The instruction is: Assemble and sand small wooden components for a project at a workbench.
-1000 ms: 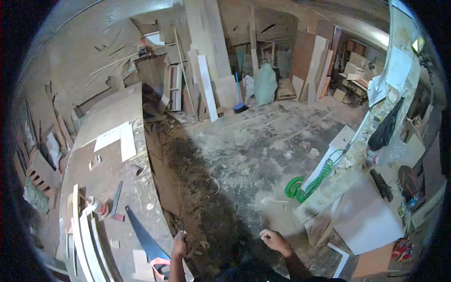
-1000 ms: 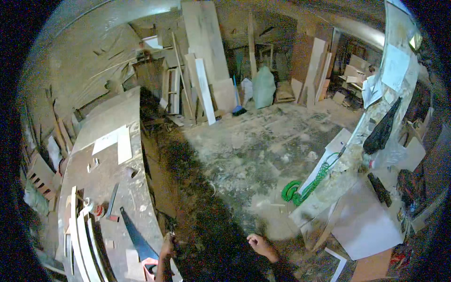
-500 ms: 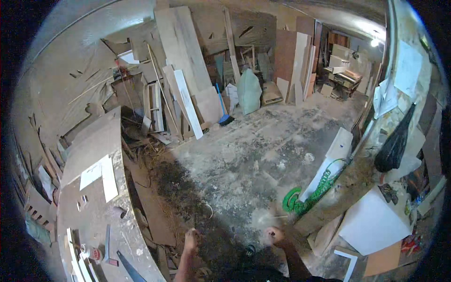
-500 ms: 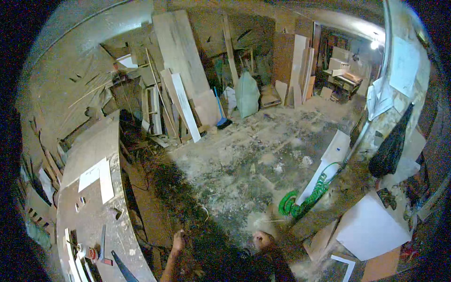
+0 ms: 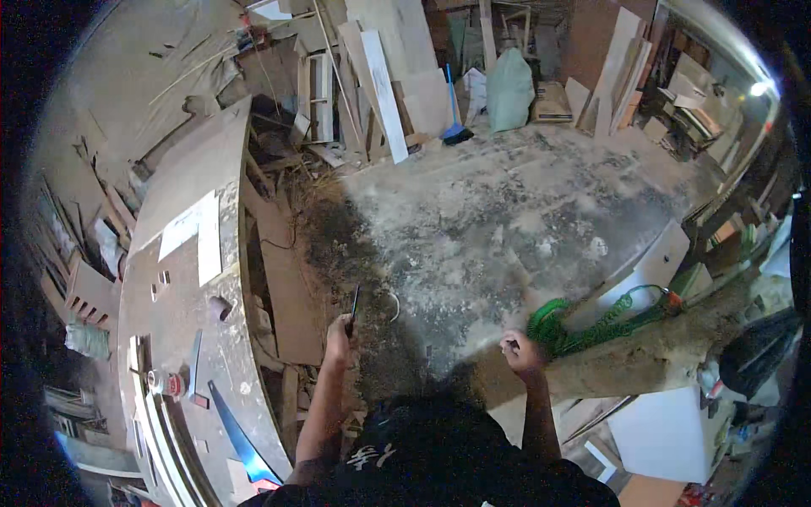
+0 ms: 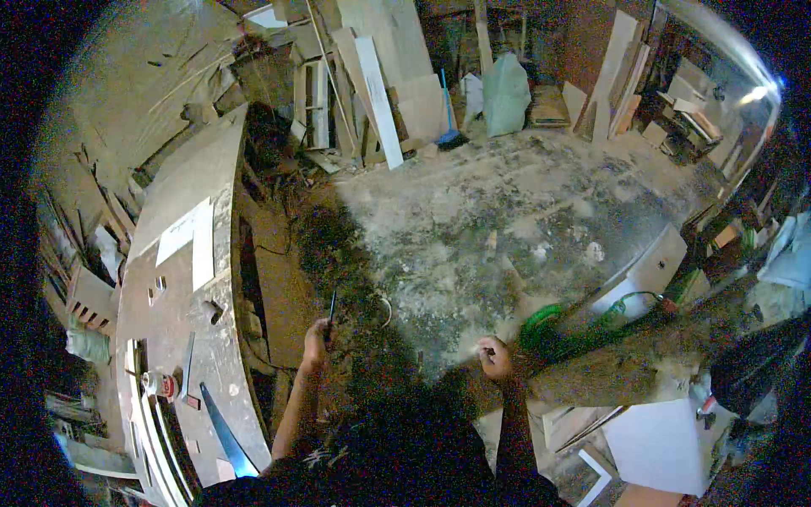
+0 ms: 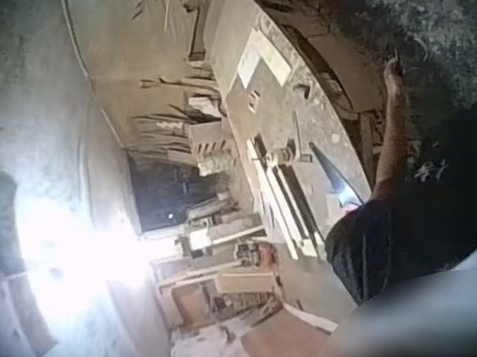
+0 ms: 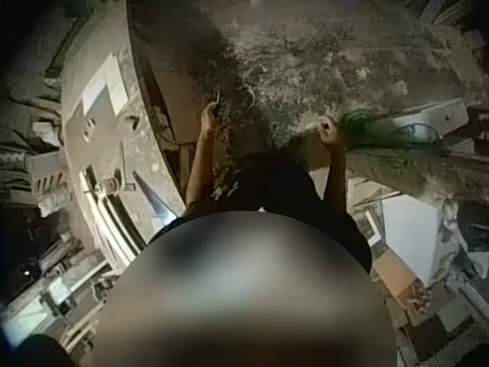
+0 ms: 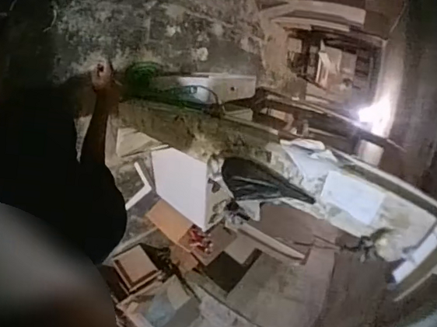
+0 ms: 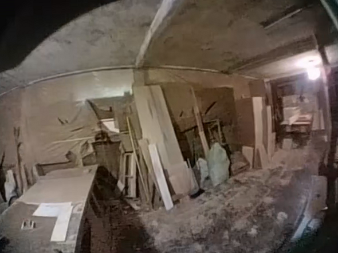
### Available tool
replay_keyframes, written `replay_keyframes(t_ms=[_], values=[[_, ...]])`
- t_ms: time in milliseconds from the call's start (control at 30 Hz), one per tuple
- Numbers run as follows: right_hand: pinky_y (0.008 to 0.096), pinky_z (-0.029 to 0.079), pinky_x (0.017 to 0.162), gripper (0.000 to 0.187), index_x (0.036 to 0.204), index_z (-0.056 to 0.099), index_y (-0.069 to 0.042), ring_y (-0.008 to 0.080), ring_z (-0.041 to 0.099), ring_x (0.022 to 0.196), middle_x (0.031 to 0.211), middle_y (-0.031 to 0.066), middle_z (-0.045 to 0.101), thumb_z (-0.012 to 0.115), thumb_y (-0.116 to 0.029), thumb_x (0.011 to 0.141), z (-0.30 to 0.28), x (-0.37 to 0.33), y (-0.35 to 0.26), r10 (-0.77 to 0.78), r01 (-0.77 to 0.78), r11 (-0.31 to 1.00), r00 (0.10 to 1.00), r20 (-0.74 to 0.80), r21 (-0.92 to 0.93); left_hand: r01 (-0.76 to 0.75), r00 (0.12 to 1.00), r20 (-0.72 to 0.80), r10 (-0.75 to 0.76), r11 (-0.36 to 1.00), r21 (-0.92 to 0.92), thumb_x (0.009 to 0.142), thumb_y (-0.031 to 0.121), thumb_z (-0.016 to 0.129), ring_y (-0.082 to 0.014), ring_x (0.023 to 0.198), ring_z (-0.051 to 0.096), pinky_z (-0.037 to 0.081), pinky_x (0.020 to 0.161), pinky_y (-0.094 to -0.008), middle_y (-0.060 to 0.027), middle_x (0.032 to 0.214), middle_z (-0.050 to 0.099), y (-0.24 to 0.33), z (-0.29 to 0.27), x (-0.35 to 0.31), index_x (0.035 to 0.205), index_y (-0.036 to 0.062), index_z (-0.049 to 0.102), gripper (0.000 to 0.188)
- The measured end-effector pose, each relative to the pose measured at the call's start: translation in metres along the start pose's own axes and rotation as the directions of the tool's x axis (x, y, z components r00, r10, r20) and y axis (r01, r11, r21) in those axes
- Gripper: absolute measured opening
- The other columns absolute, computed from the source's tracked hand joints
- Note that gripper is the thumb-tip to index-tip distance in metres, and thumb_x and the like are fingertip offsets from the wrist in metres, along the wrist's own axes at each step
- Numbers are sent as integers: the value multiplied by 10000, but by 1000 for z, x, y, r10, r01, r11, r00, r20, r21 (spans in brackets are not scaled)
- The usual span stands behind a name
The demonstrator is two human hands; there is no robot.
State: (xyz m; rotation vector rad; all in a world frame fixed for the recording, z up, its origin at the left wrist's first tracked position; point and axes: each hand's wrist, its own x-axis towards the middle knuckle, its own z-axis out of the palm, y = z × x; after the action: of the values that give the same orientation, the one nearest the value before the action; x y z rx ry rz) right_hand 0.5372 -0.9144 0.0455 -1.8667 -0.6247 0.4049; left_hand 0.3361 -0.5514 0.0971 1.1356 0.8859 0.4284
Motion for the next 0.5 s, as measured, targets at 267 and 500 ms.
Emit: replay_keyframes(t_ms=[267,500], values=[[301,484,758,214,1041,574,-25,153,600,804,874,85,622,564,-125,852,-8,17,15,38,-35,997,999,40,-63,152,983,-62,-171,958,-242,906,222,393,-87,456,264,240,437,-261,49,568,326,-32,-22,32,723,155,377,196],[283,480,718,182,1027,572,-10,133,592,811,892,72,625,537,-87,866,-17,49,-1,-36,42,996,996,76,-75,51,999,-10,-53,990,-134,901,222,416,-101,467,271,233,436,-285,39,565,304,-27,-13,30,698,149,379,219]])
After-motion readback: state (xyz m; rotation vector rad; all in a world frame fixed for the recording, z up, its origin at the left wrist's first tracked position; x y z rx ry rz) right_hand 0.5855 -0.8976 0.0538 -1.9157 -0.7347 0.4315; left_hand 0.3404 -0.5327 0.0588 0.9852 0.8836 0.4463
